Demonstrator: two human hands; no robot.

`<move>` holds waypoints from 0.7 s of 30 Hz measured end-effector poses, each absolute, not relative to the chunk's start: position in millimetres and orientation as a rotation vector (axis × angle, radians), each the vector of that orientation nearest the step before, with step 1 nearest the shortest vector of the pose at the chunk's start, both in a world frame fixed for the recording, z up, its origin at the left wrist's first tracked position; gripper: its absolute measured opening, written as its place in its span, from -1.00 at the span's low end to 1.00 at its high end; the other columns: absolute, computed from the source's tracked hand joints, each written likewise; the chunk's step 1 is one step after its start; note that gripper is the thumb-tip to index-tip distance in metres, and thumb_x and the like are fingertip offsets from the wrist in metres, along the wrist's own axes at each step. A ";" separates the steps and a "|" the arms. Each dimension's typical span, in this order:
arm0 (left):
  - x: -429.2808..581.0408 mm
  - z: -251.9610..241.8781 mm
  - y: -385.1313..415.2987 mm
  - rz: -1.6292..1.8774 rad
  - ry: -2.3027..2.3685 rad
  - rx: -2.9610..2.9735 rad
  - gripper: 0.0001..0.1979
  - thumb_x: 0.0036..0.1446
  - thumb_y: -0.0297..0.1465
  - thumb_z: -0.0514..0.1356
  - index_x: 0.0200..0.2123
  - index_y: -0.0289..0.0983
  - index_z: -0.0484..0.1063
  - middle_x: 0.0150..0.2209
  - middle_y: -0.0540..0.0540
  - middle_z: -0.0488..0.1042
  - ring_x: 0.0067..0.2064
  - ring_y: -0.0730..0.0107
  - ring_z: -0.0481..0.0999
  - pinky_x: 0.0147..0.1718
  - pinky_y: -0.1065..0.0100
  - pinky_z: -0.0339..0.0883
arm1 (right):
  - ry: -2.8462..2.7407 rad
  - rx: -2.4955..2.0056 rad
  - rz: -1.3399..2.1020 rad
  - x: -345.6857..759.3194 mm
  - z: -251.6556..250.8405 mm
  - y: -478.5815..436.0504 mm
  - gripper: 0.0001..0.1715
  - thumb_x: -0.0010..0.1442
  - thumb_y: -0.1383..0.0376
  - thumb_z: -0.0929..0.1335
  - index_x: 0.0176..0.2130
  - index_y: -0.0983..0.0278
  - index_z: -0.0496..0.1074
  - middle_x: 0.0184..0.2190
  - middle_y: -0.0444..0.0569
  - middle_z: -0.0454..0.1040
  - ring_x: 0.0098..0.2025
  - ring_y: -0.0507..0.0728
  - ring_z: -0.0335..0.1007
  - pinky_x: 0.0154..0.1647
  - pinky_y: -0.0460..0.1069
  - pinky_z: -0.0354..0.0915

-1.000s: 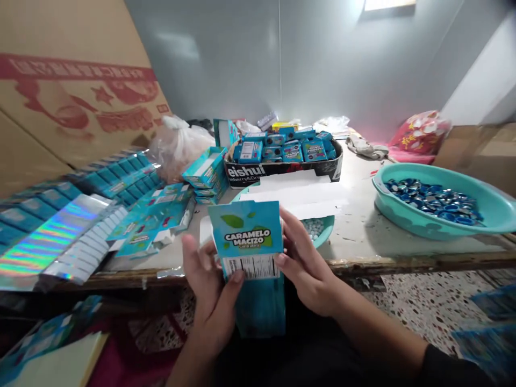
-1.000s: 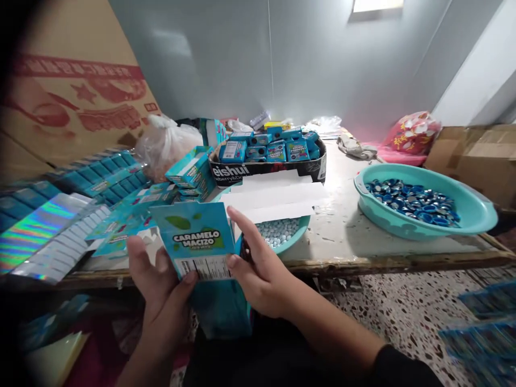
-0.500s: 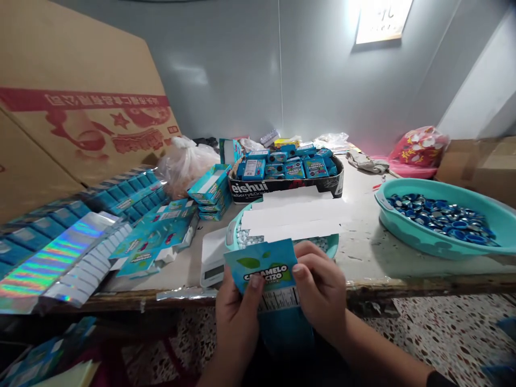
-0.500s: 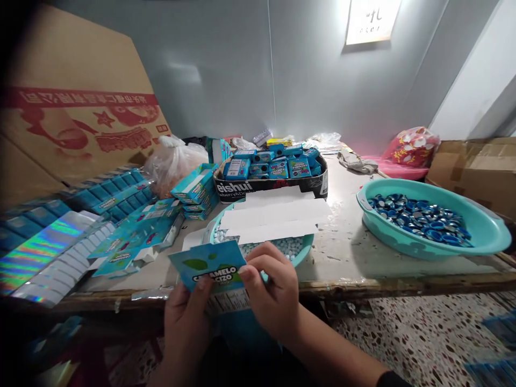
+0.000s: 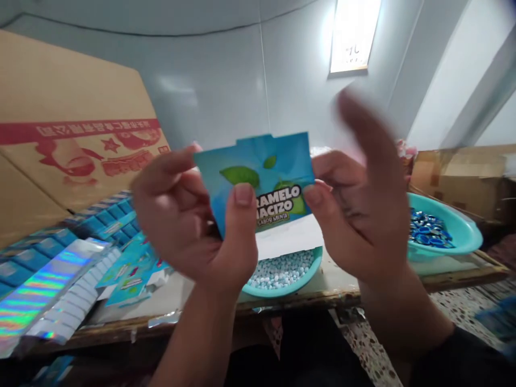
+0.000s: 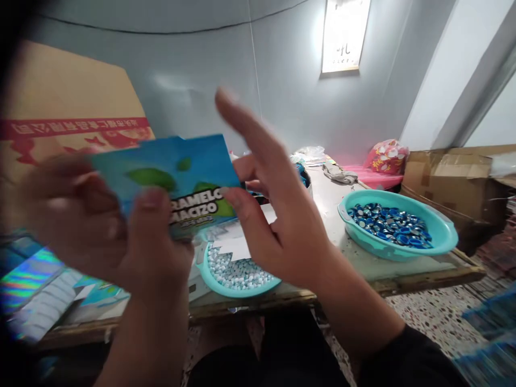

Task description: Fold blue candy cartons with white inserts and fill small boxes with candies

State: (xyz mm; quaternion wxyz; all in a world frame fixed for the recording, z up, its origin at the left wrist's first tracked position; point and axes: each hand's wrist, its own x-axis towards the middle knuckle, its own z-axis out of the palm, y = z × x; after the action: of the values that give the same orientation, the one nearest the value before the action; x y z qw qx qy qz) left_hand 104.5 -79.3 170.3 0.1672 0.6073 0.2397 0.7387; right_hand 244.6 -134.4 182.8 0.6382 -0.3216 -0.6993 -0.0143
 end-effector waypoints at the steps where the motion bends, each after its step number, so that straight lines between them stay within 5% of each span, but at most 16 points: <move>1: 110.6 166.6 -70.9 2.169 0.645 1.712 -0.57 0.19 -0.25 0.23 0.12 -0.03 0.28 -0.08 0.06 0.44 -0.22 0.43 0.53 -0.33 0.35 0.43 | -1.667 -0.773 -0.016 254.2 181.6 -127.0 -0.46 0.37 0.34 0.30 0.27 0.02 0.22 0.32 -0.08 0.19 0.20 0.19 0.34 -0.02 0.06 0.52; 6: 112.2 132.2 -38.9 1.953 0.866 1.945 -0.73 0.20 -0.38 0.19 -0.03 -0.19 0.53 -0.23 -0.01 0.46 -0.22 0.42 0.50 -0.30 0.38 0.41 | -1.974 -0.986 0.077 291.1 155.6 -96.2 -0.34 0.16 0.18 0.50 0.20 0.16 0.33 0.21 0.10 0.25 0.22 0.25 0.28 -0.03 0.13 0.55; 11: 89.8 131.8 -44.7 1.478 1.003 2.405 -0.66 0.17 -0.18 0.25 -0.02 -0.18 0.49 -0.13 -0.08 0.43 -0.12 0.28 0.49 -0.23 0.29 0.47 | -2.049 -1.052 0.181 303.1 142.7 -90.7 -0.24 0.14 0.18 0.51 0.25 0.18 0.27 0.15 0.11 0.32 0.08 0.20 0.40 -0.04 0.11 0.52; 14: 78.3 145.0 -52.0 1.346 1.037 2.638 -0.61 0.08 -0.07 0.31 -0.14 -0.20 0.46 -0.09 -0.14 0.44 -0.02 0.15 0.47 -0.09 0.16 0.44 | -2.142 -1.095 0.167 299.7 151.9 -93.8 -0.40 0.19 0.20 0.48 0.18 0.17 0.36 0.03 0.06 0.44 -0.01 0.19 0.44 -0.02 0.12 0.47; 18: 66.3 158.4 -54.3 1.192 1.027 2.770 -0.68 0.08 -0.10 0.32 -0.33 -0.20 0.39 -0.30 -0.06 0.46 -0.26 0.26 0.48 -0.31 0.25 0.38 | -2.257 -1.053 0.255 289.3 168.0 -96.7 -0.60 0.21 0.24 0.47 0.05 0.15 0.47 -0.15 -0.04 0.49 -0.18 0.11 0.46 -0.14 0.04 0.45; 21: 62.8 159.8 -56.4 1.456 1.067 2.578 -0.65 -0.06 -0.14 0.43 -0.27 -0.16 0.45 -0.24 -0.06 0.47 -0.15 0.17 0.49 -0.20 0.17 0.39 | -2.218 -1.018 0.189 282.7 177.3 -96.8 -0.59 0.21 0.30 0.46 0.06 0.18 0.47 -0.11 -0.04 0.49 -0.14 0.10 0.46 -0.10 0.03 0.43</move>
State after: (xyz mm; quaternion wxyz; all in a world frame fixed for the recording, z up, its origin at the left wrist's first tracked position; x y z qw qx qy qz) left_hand 62.8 -56.4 159.8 -0.0029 0.8192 0.3389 0.4626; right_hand 282.7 -96.8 177.3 0.3399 -0.3912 -0.8521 0.0726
